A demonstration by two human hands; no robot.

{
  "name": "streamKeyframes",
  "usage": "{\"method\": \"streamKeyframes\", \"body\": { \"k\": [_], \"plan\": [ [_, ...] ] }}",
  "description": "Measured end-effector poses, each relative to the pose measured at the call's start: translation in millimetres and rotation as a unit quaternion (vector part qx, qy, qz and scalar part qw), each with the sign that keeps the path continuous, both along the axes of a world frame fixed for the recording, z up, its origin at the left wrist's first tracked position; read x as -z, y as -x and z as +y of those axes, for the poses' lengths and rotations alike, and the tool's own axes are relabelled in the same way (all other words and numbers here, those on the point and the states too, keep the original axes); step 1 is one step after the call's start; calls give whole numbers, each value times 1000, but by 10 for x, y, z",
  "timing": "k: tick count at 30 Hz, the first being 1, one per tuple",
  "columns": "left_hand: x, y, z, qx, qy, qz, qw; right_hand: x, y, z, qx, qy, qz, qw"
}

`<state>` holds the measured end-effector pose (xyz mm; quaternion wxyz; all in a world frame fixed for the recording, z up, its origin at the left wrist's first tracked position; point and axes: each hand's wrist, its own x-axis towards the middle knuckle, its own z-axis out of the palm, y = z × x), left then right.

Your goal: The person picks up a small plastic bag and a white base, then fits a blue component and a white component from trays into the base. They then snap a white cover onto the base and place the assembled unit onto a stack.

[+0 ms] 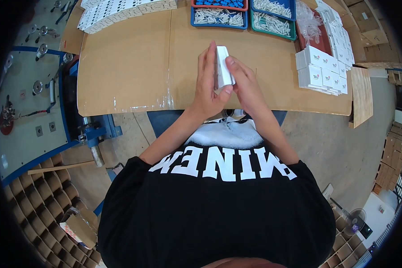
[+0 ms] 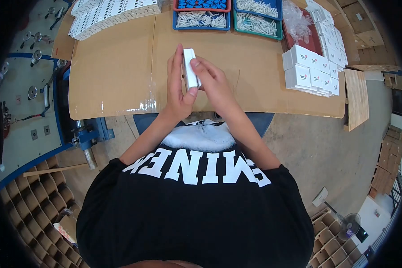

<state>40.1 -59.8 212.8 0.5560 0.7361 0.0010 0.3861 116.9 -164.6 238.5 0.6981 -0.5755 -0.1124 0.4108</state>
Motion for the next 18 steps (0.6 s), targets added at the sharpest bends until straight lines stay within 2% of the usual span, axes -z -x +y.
{"method": "streamKeyframes", "body": {
  "k": [4, 6, 7, 9, 12, 15, 18],
  "plan": [
    [45, -3, 31, -27, 16, 74, 997, 49, 176, 115, 28, -26, -27, 999],
    [70, 0, 30, -37, -11, 66, 997, 50, 221, 151, 75, -41, -14, 996],
    [91, -12, 30, -37, -12, 66, 997, 38, 241, 161, 75, -41, -14, 996],
    [126, -33, 28, -59, -22, 9, 998, -1, 282, 162, 62, -11, -108, 992],
    [116, -20, 29, -66, -35, -14, 997, -25, 311, 115, 33, -19, -140, 989],
    [62, 9, 18, -60, -20, -15, 998, 0, 297, 62, 6, -3, -124, 992],
    [87, 0, 75, -61, -61, -18, 996, 18, 335, 116, 40, -38, -175, 983]
  ]
}}
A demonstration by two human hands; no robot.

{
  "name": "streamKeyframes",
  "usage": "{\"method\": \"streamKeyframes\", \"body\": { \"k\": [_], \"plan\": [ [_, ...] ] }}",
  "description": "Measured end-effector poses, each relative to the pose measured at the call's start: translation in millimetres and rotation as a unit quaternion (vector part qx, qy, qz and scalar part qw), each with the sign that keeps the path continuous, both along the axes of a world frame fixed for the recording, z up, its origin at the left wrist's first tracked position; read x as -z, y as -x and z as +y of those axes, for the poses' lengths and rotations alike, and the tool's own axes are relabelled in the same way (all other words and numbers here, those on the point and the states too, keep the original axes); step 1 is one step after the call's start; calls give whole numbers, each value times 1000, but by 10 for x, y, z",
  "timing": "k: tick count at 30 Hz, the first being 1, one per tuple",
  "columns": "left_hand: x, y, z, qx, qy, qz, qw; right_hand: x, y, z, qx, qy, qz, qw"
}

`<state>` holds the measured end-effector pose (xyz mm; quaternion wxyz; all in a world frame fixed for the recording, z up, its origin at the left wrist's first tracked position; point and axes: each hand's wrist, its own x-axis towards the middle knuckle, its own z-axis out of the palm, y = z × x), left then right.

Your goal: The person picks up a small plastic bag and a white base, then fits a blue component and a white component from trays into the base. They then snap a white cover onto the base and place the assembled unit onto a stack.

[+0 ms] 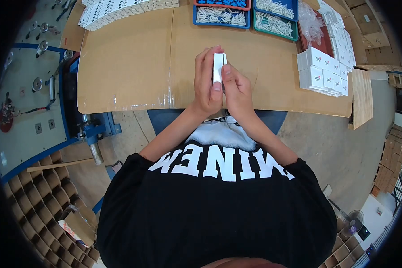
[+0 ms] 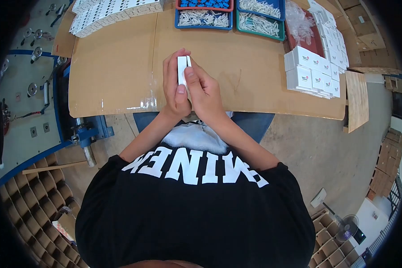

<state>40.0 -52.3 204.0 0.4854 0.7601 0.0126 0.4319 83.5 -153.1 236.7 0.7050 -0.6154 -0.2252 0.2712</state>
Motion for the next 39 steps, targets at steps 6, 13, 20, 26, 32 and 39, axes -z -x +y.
{"method": "streamKeyframes", "body": {
  "k": [6, 13, 20, 26, 32, 39],
  "plan": [
    [-212, -57, -178, 53, 248, 48, 966, 180, -197, 55, 32, -120, -139, 982],
    [-236, -14, -96, 94, 406, 98, 904, 202, -200, 29, -16, -81, -263, 961],
    [9, -21, 50, 17, 77, 40, 996, -8, -78, 44, -1, -21, 170, 985],
    [45, -30, 88, -2, 49, 13, 999, -91, 3, 69, -11, -15, 94, 995],
    [-11, 4, 8, -14, 96, 24, 995, -118, -4, 22, -38, 1, 81, 996],
    [12, -11, -6, -10, 104, 0, 994, -169, 26, -47, -58, 58, -6, 997]
  ]
}}
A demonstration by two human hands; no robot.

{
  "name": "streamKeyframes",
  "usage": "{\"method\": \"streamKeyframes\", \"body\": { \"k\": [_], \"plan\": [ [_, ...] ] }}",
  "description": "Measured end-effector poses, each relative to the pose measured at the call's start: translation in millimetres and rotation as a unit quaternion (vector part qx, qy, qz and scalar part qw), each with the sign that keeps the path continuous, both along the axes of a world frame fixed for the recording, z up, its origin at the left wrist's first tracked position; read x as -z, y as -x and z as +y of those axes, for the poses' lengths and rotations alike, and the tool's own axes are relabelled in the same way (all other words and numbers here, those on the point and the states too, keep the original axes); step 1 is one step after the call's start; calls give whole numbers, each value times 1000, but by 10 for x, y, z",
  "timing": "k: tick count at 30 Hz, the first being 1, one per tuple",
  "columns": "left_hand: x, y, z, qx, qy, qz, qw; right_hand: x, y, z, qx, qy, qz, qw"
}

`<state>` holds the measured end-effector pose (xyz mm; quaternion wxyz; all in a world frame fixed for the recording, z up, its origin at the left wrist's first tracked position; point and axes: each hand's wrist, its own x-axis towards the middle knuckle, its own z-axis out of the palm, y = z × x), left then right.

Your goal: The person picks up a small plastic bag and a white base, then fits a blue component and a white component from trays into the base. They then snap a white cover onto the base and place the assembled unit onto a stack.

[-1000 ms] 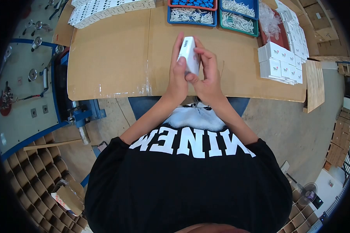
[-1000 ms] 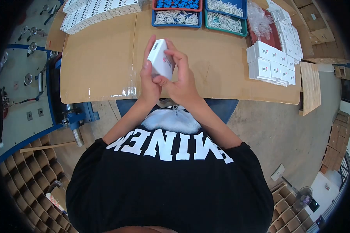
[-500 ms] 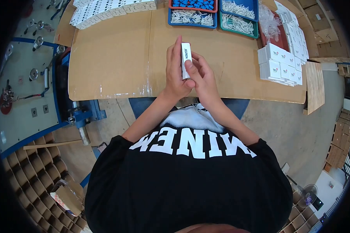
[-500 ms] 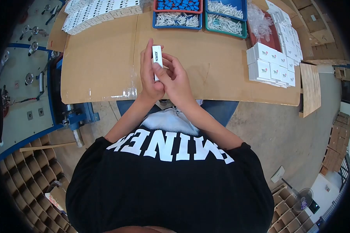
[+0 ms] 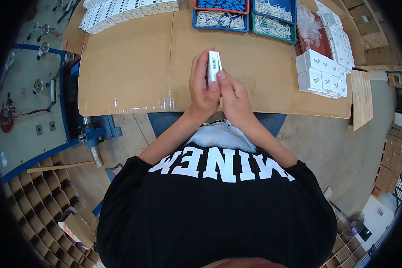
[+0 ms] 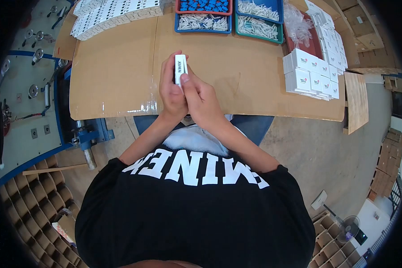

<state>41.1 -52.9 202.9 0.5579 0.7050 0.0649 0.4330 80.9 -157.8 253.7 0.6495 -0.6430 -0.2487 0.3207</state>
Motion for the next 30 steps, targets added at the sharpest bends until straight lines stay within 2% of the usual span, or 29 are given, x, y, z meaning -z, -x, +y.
{"method": "streamKeyframes", "body": {
  "k": [4, 6, 16, 19, 22, 24, 25, 27, 28, 29, 30],
  "plan": [
    [-14, 14, 3, 5, 7, -5, 1000, 66, -14, -23, -26, -7, 29, 999],
    [-35, 13, 13, -12, -22, -3, 1000, 9, 23, -4, -1, -18, -15, 1000],
    [-72, 28, -53, -39, 0, -15, 999, -7, 126, 27, 48, -47, -11, 998],
    [-27, 9, -61, -29, -7, -13, 999, -4, 78, -6, 18, -2, -26, 999],
    [25, -35, -2, 10, 49, 27, 998, 126, -75, 44, -8, 0, 15, 1000],
    [81, -57, 75, 2, -42, 28, 999, 175, -199, 8, -2, -12, 36, 999],
    [78, -39, 69, 4, -42, 29, 999, 146, -246, -37, 0, -12, 37, 999],
    [48, 6, 51, 118, 195, 61, 972, 37, -338, -118, -44, 82, -157, 983],
    [39, 12, 66, 138, 314, 63, 937, 21, -345, -138, -45, 81, -157, 983],
    [8, 38, 79, 137, 314, 62, 937, 6, -346, -156, -25, 98, -286, 953],
    [-124, 74, 75, 152, 410, 105, 893, 0, -352, -176, -3, 114, -410, 905]
  ]
}}
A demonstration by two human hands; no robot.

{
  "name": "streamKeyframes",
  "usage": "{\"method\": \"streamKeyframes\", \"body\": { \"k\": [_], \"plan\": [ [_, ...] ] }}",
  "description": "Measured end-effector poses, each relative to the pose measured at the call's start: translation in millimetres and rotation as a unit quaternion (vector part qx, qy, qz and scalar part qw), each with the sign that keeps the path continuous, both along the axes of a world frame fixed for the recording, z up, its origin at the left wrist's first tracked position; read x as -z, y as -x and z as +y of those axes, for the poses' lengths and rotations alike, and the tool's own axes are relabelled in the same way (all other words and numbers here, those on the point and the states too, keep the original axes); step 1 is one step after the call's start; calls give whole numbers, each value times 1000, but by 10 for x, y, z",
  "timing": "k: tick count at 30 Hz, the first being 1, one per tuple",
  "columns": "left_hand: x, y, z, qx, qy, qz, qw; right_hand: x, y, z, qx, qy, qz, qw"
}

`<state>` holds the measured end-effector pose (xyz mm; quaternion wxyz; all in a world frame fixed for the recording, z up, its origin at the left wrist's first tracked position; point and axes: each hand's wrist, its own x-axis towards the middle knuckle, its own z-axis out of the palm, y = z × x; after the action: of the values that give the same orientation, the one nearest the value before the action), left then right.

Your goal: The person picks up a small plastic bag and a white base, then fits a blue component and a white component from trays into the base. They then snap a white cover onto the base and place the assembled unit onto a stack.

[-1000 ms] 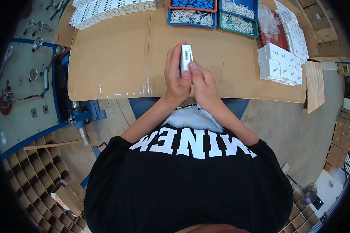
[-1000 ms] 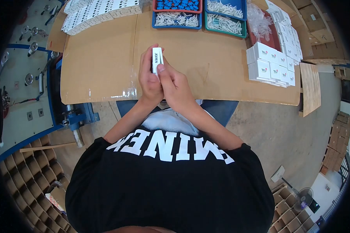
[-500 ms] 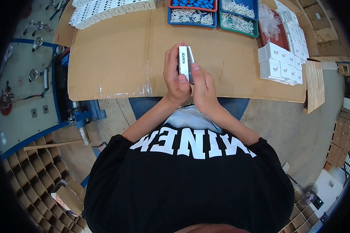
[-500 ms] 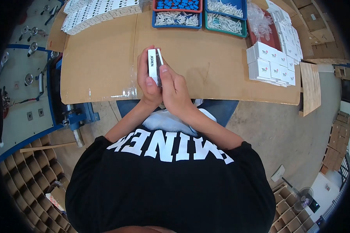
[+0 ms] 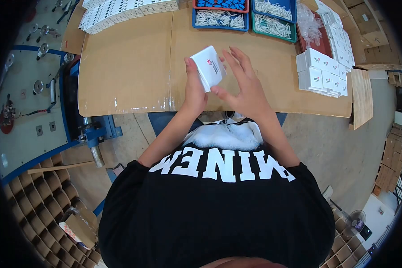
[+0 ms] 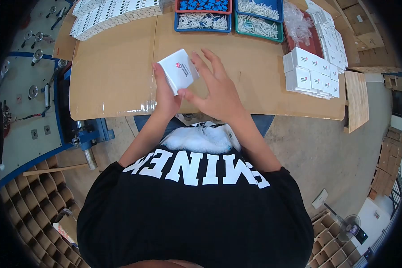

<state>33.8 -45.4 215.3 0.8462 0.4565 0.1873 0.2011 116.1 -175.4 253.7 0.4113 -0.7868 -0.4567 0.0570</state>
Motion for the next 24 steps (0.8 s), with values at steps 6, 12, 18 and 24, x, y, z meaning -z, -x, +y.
{"method": "streamKeyframes", "body": {
  "k": [6, 12, 18, 24],
  "plan": [
    [-177, -2, -205, 53, 182, 45, 981, 238, -194, 60, -140, -88, -171, 971],
    [-124, 42, -247, 44, 176, 62, 981, 444, -172, 112, -120, -176, -219, 952],
    [-29, 35, -243, 49, 173, 76, 981, 526, -131, 93, -101, -190, -169, 962],
    [26, -25, -244, 78, 164, 74, 980, 556, -18, 127, 4, -222, 74, 972]
  ]
}}
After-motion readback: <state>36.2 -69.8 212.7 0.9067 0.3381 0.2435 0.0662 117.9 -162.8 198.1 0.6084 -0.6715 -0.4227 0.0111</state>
